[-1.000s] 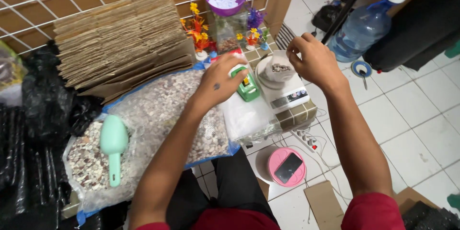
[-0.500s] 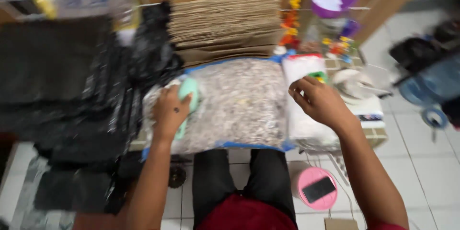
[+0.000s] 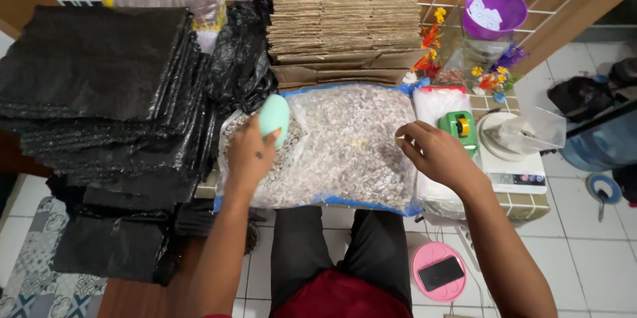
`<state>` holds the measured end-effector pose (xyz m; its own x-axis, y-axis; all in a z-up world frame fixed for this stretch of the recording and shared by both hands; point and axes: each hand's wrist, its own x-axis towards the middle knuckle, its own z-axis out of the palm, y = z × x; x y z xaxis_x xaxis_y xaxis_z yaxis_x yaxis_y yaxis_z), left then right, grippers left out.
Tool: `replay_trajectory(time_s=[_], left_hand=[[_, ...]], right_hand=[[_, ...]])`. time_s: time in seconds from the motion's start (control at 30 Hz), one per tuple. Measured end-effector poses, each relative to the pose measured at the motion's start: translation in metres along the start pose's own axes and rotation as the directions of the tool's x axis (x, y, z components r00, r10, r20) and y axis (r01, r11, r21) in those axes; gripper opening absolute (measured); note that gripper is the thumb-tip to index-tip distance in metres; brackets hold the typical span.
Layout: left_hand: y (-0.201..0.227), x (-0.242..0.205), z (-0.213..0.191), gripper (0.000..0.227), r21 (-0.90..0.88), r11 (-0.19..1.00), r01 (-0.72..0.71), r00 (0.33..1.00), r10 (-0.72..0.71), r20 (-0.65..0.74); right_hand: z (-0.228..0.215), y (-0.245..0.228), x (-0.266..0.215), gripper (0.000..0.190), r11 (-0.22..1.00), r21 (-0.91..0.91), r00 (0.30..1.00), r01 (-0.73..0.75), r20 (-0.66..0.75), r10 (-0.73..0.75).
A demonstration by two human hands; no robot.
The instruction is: The person scoops small stones from a large bag into a small plastic bag using a green scoop, then weighs the bag on a digital scale. They fold a cardboard box, place the weighed bag inside, and line the box with a black plastic bag.
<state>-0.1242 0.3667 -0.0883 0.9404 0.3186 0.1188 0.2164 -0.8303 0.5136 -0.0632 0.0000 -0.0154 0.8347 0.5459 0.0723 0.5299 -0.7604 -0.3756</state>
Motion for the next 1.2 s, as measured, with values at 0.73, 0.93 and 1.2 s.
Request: replay_trajectory(time_s=[0.73,0.93,1.2], left_hand=[[0.276,-0.041,0.095,0.105,-0.948,-0.129,-0.291,0.888,0.333,-0.318],[0.35,-0.053,0.112,0.117,-0.957,-0.165,-0.239,0.844,0.452,-0.288],[0.349,0.004,0.183,0.094,-0.755,0.566,-0.33,0.698,0.685,0.209]], right_hand=[[0.031,0.072,-0.049,0.061,-0.001,0.961,0.929,0.278,-0.268,0.256],[-0.048,0.114,-0.093,0.062,0.149,0.887,0.723,0.437,-0.445,0.528],[-0.109,0.173,-0.131,0.034,0.907,0.422,0.543,0.007,-0.763,0.351]])
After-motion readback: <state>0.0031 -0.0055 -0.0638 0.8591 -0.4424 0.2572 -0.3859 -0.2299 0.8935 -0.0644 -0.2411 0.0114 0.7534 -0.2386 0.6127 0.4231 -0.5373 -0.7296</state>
